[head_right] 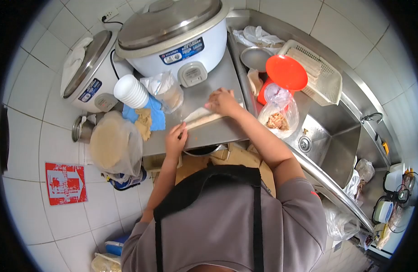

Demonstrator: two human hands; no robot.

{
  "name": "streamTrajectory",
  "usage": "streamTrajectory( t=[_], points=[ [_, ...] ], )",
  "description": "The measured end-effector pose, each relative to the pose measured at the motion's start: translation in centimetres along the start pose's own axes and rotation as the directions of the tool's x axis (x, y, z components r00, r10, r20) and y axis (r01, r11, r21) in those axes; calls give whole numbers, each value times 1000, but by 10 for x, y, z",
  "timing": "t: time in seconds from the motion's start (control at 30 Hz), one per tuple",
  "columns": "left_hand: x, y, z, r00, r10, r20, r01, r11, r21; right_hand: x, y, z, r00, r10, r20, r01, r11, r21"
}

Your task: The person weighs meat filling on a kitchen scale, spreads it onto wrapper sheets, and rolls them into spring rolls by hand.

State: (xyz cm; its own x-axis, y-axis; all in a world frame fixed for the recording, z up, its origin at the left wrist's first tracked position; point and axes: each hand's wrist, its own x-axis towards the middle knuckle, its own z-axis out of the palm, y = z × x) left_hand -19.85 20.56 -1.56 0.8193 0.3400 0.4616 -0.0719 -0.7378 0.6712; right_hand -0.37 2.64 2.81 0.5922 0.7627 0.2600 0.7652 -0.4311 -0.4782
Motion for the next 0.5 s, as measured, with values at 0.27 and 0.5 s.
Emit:
streamTrajectory(
  t=[0.27,0.5],
  points=[
    [3,5,-1,991,112,-72,-107,992,72,82,122,-55,755,621,-211,-625,582,-520],
    [2,4,-2,985,117,-126,-111,992,55,74,161,-47,876,471,-106,-434,673,-598]
  ],
)
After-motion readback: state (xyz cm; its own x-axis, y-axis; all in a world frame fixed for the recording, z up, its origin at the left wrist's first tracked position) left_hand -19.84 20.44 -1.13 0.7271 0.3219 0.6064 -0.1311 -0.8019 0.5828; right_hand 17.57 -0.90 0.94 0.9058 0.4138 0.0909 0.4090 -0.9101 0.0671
